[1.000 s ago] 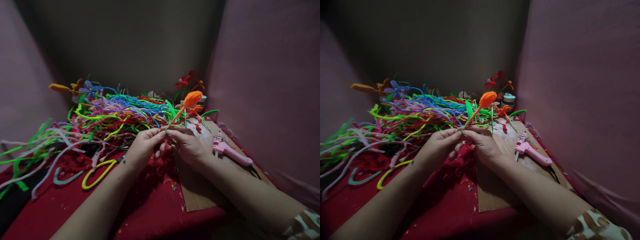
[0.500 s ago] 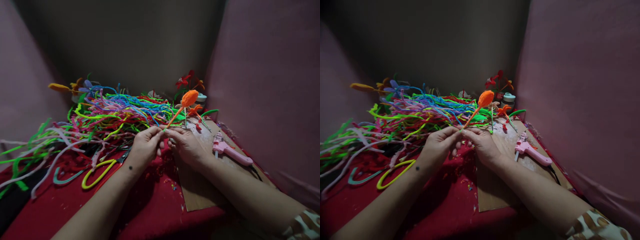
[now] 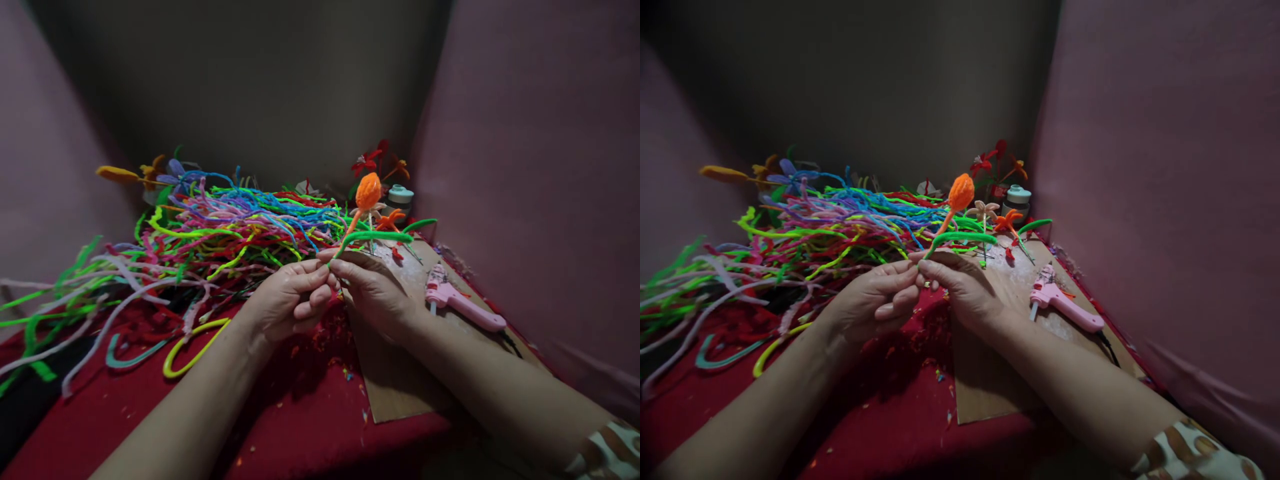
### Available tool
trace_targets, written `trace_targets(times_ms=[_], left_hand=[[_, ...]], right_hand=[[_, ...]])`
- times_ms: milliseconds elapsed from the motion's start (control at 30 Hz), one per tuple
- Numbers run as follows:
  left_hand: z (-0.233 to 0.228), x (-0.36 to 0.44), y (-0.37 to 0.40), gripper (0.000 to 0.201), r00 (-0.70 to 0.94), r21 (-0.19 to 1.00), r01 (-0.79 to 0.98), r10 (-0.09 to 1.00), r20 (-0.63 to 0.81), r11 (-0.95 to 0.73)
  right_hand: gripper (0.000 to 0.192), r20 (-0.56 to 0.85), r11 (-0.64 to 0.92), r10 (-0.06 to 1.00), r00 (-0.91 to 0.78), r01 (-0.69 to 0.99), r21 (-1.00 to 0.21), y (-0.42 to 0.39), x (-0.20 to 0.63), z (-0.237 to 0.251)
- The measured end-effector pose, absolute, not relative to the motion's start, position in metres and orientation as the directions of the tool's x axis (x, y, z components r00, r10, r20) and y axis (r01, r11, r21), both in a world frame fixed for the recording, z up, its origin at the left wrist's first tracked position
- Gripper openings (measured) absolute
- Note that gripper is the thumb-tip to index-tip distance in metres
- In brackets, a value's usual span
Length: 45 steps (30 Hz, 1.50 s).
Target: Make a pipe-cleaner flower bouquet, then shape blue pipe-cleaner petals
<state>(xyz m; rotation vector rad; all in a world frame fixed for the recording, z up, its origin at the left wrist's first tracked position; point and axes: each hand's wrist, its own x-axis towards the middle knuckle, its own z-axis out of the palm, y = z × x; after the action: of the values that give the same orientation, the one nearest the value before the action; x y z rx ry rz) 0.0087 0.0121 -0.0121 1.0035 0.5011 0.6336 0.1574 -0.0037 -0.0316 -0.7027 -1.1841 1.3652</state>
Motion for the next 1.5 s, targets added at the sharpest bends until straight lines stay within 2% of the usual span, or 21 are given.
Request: trace_targets(times_ms=[100, 167, 200, 267, 300, 367, 400, 467, 567, 667, 767, 933, 1167, 1333, 1500], left_hand=[[-0.01, 0.013, 0.009, 0.016, 0.623, 0.961, -0.156, 0.778, -0.083, 0.228], [-0.012, 0.017, 0.007, 0.018, 0.488, 1.0, -0.007, 0.873, 0.005, -0.002], [-0.014, 0.018, 0.006, 0.018, 0.407, 0.983, 0.108, 0.909, 0.093, -0.148], [-0.019, 0.02, 0.004, 0.015, 0.289, 0.827, 0.39, 0.907, 0.307, -0.404], [-0.022, 0.021, 0.004, 0.014, 0.27, 0.71, 0.517, 0.878, 0.395, -0.478], [-0.027, 0.02, 0.003, 0.017, 0.306, 0.513, 0.665, 0.825, 0.476, -0.543], [-0.029, 0.02, 0.003, 0.02, 0.329, 0.467, 0.686, 0.81, 0.485, -0.558], [-0.03, 0.019, 0.004, 0.022, 0.351, 0.484, 0.656, 0.802, 0.483, -0.579], [-0.026, 0.018, 0.006, 0.02, 0.322, 0.675, 0.508, 0.845, 0.428, -0.535], [-0.02, 0.019, 0.006, 0.019, 0.303, 0.866, 0.328, 0.91, 0.282, -0.378], [-0.012, 0.021, 0.004, 0.017, 0.299, 0.955, 0.2, 0.942, 0.153, -0.219], [-0.005, 0.023, 0.0, 0.019, 0.289, 0.986, 0.097, 0.952, 0.099, -0.132], [-0.007, 0.022, 0.0, 0.018, 0.316, 0.997, 0.043, 0.948, 0.048, -0.064], [-0.008, 0.023, -0.001, 0.019, 0.32, 0.999, -0.009, 0.947, 0.033, -0.032], [-0.011, 0.02, 0.003, 0.018, 0.397, 0.984, -0.138, 0.916, -0.052, 0.115]], right_hand=[[0.014, 0.199, 0.141, 0.972, -0.126, -0.366, -0.92, 0.0, 0.156, -0.037], [0.016, 0.18, 0.137, 0.98, -0.085, -0.372, -0.918, 0.002, 0.155, -0.042], [0.017, 0.173, 0.135, 0.983, -0.068, -0.374, -0.918, 0.003, 0.154, -0.043], [0.019, 0.16, 0.135, 0.986, -0.035, -0.38, -0.915, 0.004, 0.154, -0.045], [0.019, 0.155, 0.134, 0.988, -0.023, -0.382, -0.914, 0.004, 0.153, -0.045], [0.017, 0.151, 0.133, 0.988, -0.017, -0.377, -0.917, 0.003, 0.153, -0.044], [0.015, 0.157, 0.138, 0.987, -0.021, -0.372, -0.918, 0.003, 0.154, -0.043], [0.011, 0.174, 0.145, 0.983, -0.052, -0.348, -0.926, 0.001, 0.154, -0.039], [0.014, 0.172, 0.133, 0.98, -0.097, -0.316, -0.939, -0.001, 0.154, -0.032], [0.02, 0.146, 0.089, 0.979, -0.145, -0.342, -0.936, -0.003, 0.154, -0.028], [0.021, 0.154, 0.086, 0.973, -0.17, -0.355, -0.931, -0.004, 0.154, -0.026], [0.023, 0.177, 0.123, 0.974, -0.143, -0.326, -0.937, -0.006, 0.155, -0.025], [0.018, 0.189, 0.155, 0.979, -0.072, -0.333, -0.93, -0.002, 0.157, -0.032], [0.024, 0.187, 0.149, 0.979, -0.079, -0.343, -0.927, -0.002, 0.154, -0.03], [0.02, 0.192, 0.162, 0.979, -0.071, -0.302, -0.939, -0.001, 0.154, -0.031]])
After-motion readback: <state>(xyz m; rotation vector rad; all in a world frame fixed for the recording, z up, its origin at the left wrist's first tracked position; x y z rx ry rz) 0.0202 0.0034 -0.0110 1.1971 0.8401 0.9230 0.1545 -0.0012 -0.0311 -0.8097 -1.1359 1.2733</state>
